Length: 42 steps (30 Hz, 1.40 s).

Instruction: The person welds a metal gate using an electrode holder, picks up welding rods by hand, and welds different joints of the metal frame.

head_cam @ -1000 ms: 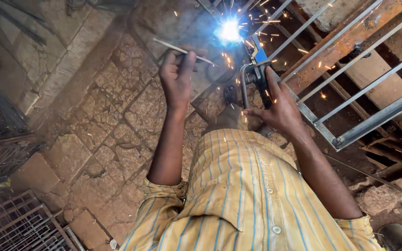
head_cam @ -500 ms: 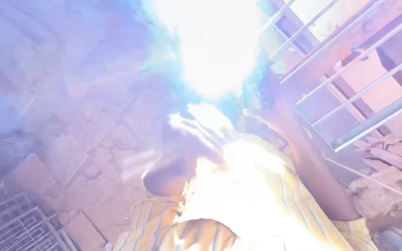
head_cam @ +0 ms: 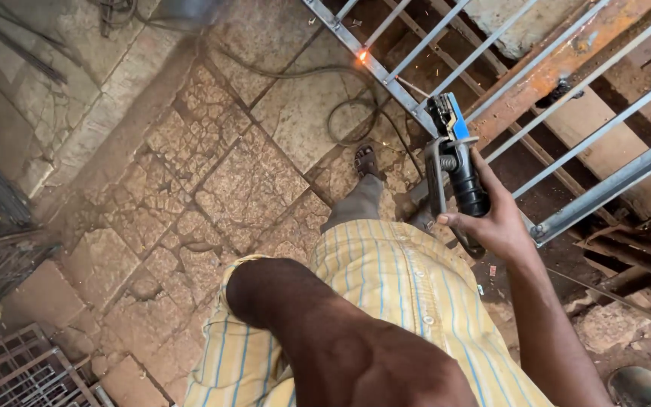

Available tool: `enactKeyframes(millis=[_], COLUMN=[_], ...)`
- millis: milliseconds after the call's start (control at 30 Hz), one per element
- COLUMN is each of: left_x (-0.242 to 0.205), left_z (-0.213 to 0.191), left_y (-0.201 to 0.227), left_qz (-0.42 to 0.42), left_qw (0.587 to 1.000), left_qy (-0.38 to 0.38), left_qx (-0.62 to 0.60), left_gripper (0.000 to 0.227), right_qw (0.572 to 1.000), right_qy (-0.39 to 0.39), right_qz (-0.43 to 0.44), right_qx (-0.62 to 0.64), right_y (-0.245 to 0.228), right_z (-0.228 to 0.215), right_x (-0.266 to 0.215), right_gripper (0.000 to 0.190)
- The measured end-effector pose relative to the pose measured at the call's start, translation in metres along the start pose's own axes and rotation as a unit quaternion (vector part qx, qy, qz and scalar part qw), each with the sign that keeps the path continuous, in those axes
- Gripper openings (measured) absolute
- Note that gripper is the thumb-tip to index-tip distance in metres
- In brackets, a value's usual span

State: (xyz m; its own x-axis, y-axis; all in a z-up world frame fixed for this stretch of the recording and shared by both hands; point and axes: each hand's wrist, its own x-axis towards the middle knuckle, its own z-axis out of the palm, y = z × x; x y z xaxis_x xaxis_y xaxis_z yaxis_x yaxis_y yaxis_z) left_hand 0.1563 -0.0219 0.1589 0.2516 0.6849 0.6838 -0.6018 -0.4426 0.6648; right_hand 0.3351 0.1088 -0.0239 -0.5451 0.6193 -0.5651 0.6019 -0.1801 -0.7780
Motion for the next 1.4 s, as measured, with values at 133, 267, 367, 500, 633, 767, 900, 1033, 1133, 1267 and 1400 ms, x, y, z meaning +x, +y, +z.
enactKeyframes(millis=[133, 267, 367, 500, 633, 767, 900, 1033, 1133, 1267, 1400], left_x=[-0.003, 0.000, 0.002, -0.004, -0.014, -0.040, -0.100, -0.151, -0.171, -0.177, -0.168], left_z=[0.007, 0.006, 0.004, -0.004, -0.025, -0.108, -0.151, -0.157, -0.161, -0.163, -0.161], left_y=[-0.003, -0.006, -0.007, 0.001, 0.003, -0.045, -0.084, -0.097, -0.096, -0.097, -0.090], left_qz=[-0.012, -0.019, -0.022, -0.028, -0.058, -0.178, -0.229, -0.239, -0.294, -0.320, -0.319], left_qw=[1.000, 1.000, 1.000, 0.997, 0.965, 0.826, 0.772, 0.744, 0.716, 0.672, 0.709], left_qy=[0.014, 0.016, 0.018, 0.076, 0.252, 0.525, 0.576, 0.599, 0.569, 0.556, 0.529], left_qx=[-0.002, -0.009, -0.012, -0.003, 0.036, 0.097, 0.142, 0.177, 0.278, 0.371, 0.339], left_gripper=[0.016, 0.017, 0.018, 0.020, 0.021, 0.023, 0.015, 0.012, 0.009, 0.015, 0.013], right_qw=[1.000, 0.995, 1.000, 0.997, 0.995, 0.994, 0.988, 0.989, 0.991, 0.992, 0.995], right_qy=[-0.005, -0.008, -0.006, -0.014, -0.033, -0.047, -0.064, -0.070, -0.074, -0.078, -0.082], right_qz=[0.020, -0.093, -0.009, -0.070, -0.054, -0.040, -0.050, -0.051, -0.027, -0.069, -0.042], right_qx=[0.012, 0.018, 0.012, 0.040, 0.071, 0.086, 0.133, 0.122, 0.110, 0.069, 0.025], right_y=[0.011, 0.020, 0.022, 0.028, 0.025, 0.025, 0.032, 0.036, 0.035, 0.030, 0.016], right_z=[0.005, 0.008, 0.013, 0.011, 0.009, 0.000, -0.008, -0.013, -0.015, -0.020, -0.021], right_x=[-0.004, 0.007, 0.010, 0.019, 0.022, 0.026, 0.033, 0.036, 0.038, 0.040, 0.036], right_gripper=[0.129, 0.128, 0.131, 0.126, 0.124, 0.120, 0.113, 0.113, 0.117, 0.119, 0.129])
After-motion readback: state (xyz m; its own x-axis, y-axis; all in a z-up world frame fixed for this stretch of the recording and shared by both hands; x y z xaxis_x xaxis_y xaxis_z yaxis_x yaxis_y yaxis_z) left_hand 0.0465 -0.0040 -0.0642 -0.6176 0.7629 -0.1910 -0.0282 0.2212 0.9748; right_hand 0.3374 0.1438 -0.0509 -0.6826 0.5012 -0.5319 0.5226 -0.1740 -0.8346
